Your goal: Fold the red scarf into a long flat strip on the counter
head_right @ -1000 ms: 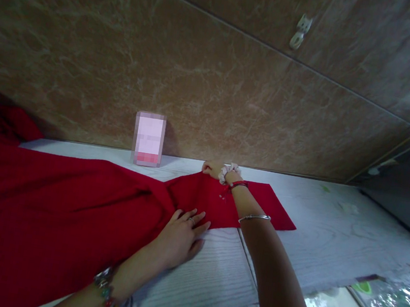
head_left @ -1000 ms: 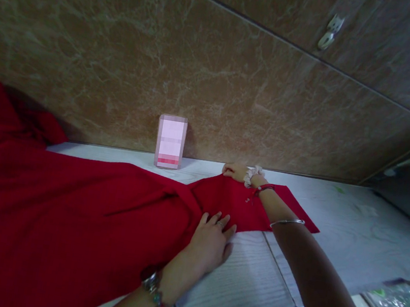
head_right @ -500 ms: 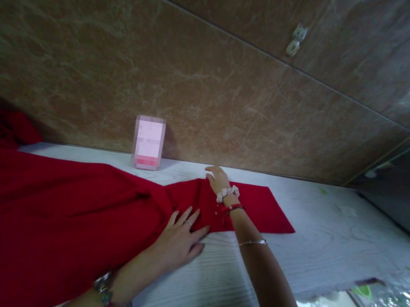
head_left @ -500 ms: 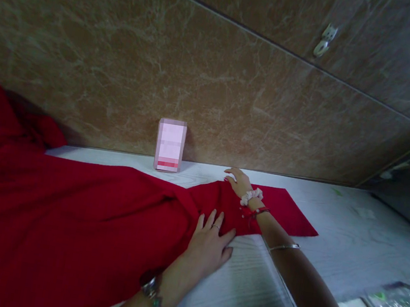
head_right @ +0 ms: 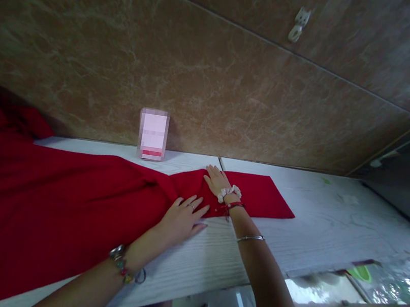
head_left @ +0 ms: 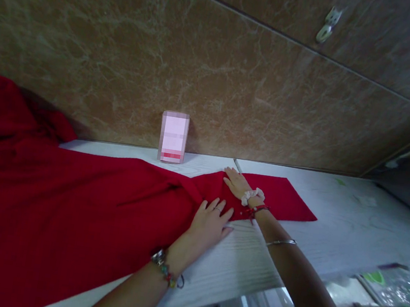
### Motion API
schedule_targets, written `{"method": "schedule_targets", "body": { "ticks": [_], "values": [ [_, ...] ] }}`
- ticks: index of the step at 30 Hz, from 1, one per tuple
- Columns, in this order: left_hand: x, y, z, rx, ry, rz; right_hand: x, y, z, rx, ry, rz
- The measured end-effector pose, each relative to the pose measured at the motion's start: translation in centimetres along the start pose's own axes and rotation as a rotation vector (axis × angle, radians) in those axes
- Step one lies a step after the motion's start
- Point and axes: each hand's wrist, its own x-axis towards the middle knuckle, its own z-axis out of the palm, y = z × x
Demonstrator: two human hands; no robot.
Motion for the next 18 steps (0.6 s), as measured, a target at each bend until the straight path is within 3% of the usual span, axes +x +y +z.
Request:
{"method": "schedule_targets", "body": {
  "ticks": [6, 10, 14, 18],
  "values": [
    [-0.1, -0.8, -0.5, 0.056, 0.042, -0.002, -5.1, -0.4, -1.5, 0.022, -0.044, 0.292],
    [-0.3, -0.8, -0.4, 0.042, -0.019, 0.008, -7.7, 0.3, -0.9, 0.004, -0.1, 0.325],
    [-0.4, -0.8, -0.3, 0.026, -0.045, 0.003, -7.9, 3.0, -0.6, -0.002, -0.097, 0.342],
    [-0.5, -0.7, -0.2, 0.042, -0.022, 0.002, -8.0, 6.3, -1.4, 0.002, -0.118, 0.503]
  ]
}}
